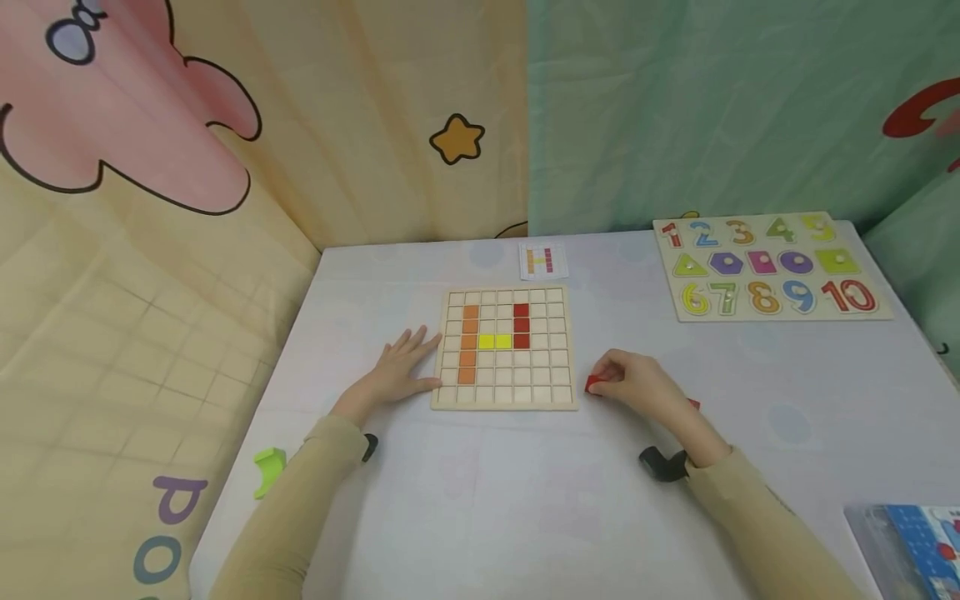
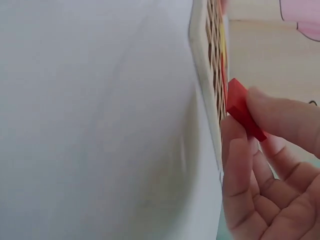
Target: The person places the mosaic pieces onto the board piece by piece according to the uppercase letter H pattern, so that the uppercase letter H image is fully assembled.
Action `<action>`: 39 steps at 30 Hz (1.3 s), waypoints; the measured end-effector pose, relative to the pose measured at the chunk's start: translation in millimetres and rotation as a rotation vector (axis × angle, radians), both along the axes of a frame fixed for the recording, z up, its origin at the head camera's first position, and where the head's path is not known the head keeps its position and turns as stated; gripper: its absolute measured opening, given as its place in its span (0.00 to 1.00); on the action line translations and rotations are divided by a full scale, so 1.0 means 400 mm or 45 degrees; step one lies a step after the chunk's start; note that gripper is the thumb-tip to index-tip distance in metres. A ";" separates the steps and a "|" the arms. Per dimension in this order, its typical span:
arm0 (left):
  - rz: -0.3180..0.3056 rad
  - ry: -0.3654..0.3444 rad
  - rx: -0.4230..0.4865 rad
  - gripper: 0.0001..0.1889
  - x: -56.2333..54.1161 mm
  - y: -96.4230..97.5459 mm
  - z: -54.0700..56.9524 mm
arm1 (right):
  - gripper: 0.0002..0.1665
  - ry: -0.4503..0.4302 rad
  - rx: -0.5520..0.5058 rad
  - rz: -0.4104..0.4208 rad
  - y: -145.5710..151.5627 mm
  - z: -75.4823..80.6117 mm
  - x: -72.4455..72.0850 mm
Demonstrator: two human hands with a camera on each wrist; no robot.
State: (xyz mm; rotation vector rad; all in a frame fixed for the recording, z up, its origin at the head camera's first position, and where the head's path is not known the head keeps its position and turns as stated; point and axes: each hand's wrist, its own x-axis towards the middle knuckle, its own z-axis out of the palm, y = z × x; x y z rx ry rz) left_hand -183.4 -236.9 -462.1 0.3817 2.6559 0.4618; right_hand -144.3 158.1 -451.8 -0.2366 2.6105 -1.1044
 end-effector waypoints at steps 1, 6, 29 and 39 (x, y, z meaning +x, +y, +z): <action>-0.003 -0.003 -0.001 0.46 0.000 0.000 -0.002 | 0.09 0.000 -0.020 -0.001 -0.011 0.001 -0.006; 0.000 -0.015 -0.001 0.46 0.000 -0.001 -0.007 | 0.09 0.009 -0.091 -0.017 -0.074 -0.002 -0.036; 0.009 -0.012 -0.015 0.46 0.005 0.004 0.000 | 0.04 0.002 -0.055 0.048 -0.228 -0.005 -0.150; 0.017 -0.021 0.001 0.46 0.003 0.004 0.003 | 0.04 -0.004 -0.048 0.085 -0.233 -0.015 -0.153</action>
